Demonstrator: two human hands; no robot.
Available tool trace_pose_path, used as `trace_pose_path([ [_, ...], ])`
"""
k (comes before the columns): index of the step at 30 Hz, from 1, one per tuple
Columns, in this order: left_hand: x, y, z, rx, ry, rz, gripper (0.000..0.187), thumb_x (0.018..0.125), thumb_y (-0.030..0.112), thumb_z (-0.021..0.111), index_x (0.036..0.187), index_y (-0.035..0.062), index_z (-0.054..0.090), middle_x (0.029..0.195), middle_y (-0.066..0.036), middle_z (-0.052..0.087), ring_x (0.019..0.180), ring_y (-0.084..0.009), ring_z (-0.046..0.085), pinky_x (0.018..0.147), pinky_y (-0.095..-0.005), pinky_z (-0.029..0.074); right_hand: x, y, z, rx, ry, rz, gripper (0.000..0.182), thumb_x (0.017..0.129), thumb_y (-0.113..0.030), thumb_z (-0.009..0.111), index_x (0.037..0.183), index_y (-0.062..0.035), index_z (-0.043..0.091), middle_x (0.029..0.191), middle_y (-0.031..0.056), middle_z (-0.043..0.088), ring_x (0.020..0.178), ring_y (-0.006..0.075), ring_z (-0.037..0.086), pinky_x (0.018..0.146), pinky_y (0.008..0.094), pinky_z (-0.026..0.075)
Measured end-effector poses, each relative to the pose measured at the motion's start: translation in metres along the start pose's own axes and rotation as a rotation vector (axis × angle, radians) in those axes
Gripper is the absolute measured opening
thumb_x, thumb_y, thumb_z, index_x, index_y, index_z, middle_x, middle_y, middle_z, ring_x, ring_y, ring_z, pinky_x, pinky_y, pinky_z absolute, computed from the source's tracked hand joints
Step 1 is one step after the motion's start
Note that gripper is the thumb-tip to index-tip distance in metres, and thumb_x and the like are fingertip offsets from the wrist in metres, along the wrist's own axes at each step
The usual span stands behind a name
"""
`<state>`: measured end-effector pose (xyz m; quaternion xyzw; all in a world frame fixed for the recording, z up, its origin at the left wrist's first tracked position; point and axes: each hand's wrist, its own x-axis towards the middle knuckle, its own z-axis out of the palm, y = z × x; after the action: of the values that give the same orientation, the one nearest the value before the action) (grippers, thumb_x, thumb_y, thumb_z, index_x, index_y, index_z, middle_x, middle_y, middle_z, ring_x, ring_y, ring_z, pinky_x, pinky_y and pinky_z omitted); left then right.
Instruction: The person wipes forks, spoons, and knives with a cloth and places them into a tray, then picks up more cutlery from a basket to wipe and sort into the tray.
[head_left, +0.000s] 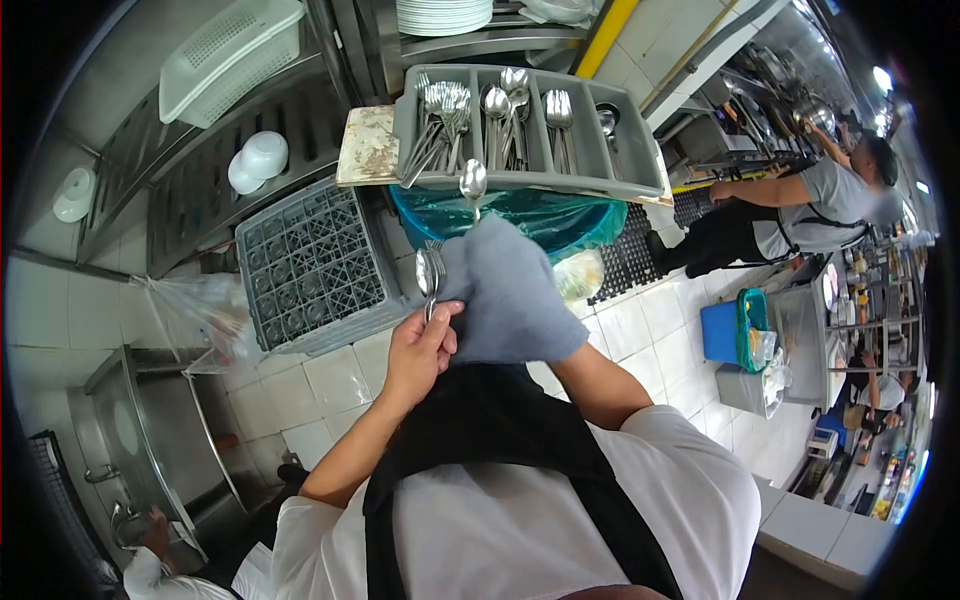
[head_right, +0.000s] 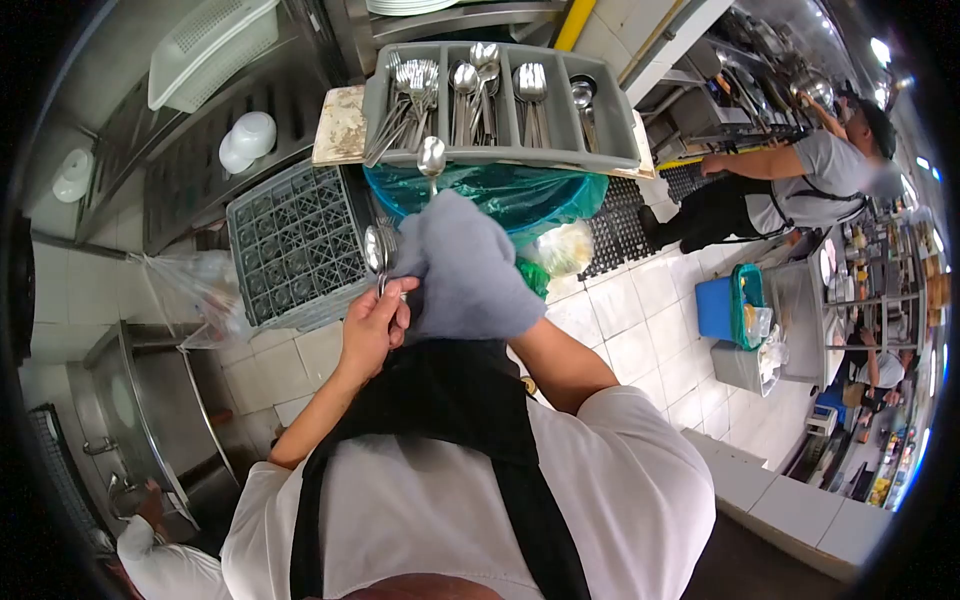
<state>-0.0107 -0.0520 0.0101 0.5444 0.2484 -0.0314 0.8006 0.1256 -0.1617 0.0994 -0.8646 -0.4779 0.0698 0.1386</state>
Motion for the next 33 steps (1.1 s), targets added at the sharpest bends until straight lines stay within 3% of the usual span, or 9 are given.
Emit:
trace_pose_path([
  [5,-0.004,-0.006,-0.010,-0.220,-0.094,0.105,0.038,0.099,0.022,0.043,0.130,0.0016,0.052,0.075,-0.005,0.058,0.051,-0.0092,0.045,0.044,-0.0221,0.033,0.024,0.018,-0.003,-0.066,-0.196,0.196,0.025,0.061,-0.027,0.070,0.063,-0.0070,0.055,0.072,0.0155,0.051,0.069,0.0366,0.052,0.061,0.0383,0.043],
  [8,-0.006,-0.006,-0.012,-0.345,-0.165,0.093,0.040,0.099,0.022,0.038,0.128,-0.0019,0.052,0.075,-0.004,0.057,0.051,-0.0092,0.043,0.045,-0.0225,0.033,0.028,0.049,0.006,0.108,0.539,-0.163,0.024,0.066,-0.020,0.069,0.060,-0.0064,0.049,0.065,0.0119,0.053,0.065,0.0345,0.054,0.059,0.0344,0.044],
  [11,-0.008,-0.006,-0.014,-0.331,-0.167,0.080,0.037,0.098,0.018,0.040,0.127,-0.0030,0.051,0.077,-0.005,0.058,0.052,-0.0091,0.046,0.046,-0.0217,0.035,0.023,0.065,-0.007,0.173,0.524,-0.273,0.007,0.058,-0.022,0.067,0.063,-0.0192,0.070,0.065,0.0070,0.058,0.063,0.0318,0.055,0.060,0.0366,0.046],
  [12,-0.009,-0.006,-0.014,-0.253,-0.153,0.080,0.035,0.097,0.016,0.043,0.125,-0.0028,0.052,0.077,-0.005,0.059,0.052,-0.0091,0.048,0.046,-0.0214,0.037,0.031,0.067,-0.012,0.173,0.524,-0.275,0.007,0.058,-0.022,0.067,0.063,-0.0192,0.070,0.065,0.0070,0.058,0.063,0.0318,0.055,0.060,0.0366,0.046],
  [15,-0.011,-0.007,-0.009,-0.144,-0.140,0.048,0.028,0.096,0.014,0.048,0.118,-0.0020,0.055,0.079,-0.007,0.063,0.051,-0.0091,0.051,0.047,-0.0208,0.040,0.053,0.082,-0.031,-0.518,-0.181,0.131,0.012,0.057,-0.018,0.075,0.067,-0.0237,0.071,0.069,-0.0020,0.062,0.068,0.0204,0.063,0.053,0.0368,0.051],
  [16,-0.009,-0.006,-0.008,-0.113,-0.137,0.041,0.023,0.095,0.013,0.052,0.113,-0.0014,0.057,0.080,-0.008,0.064,0.051,-0.0092,0.053,0.047,-0.0205,0.041,0.060,0.090,-0.037,-0.554,-0.262,0.147,0.012,0.057,-0.018,0.075,0.067,-0.0233,0.071,0.069,-0.0018,0.062,0.068,0.0202,0.063,0.053,0.0365,0.051],
  [22,-0.005,-0.007,-0.005,-0.087,0.101,0.052,0.015,0.094,0.016,0.057,0.098,0.0016,0.057,0.082,-0.010,0.068,0.051,-0.0095,0.054,0.046,-0.0211,0.043,0.050,0.103,-0.038,-0.250,0.148,0.001,0.011,0.056,-0.018,0.075,0.066,-0.0208,0.071,0.068,-0.0008,0.061,0.069,0.0191,0.063,0.055,0.0344,0.051],
  [28,0.007,0.013,-0.001,-0.210,0.081,0.136,0.021,0.094,0.017,0.057,0.107,0.0003,0.059,0.088,-0.011,0.068,0.057,-0.0094,0.056,0.049,-0.0221,0.043,0.028,0.083,-0.024,0.012,0.420,0.029,0.010,0.056,-0.019,0.075,0.065,-0.0183,0.071,0.067,0.0002,0.060,0.069,0.0180,0.063,0.056,0.0323,0.051],
  [33,0.016,0.025,0.009,-0.190,0.051,0.205,0.026,0.093,0.016,0.057,0.115,0.0005,0.057,0.098,-0.013,0.068,0.065,-0.0103,0.060,0.055,-0.0227,0.048,0.025,0.091,-0.028,-0.044,0.393,0.037,0.008,0.058,-0.019,0.073,0.065,-0.0163,0.069,0.065,0.0023,0.060,0.068,0.0190,0.062,0.056,0.0320,0.050],
])
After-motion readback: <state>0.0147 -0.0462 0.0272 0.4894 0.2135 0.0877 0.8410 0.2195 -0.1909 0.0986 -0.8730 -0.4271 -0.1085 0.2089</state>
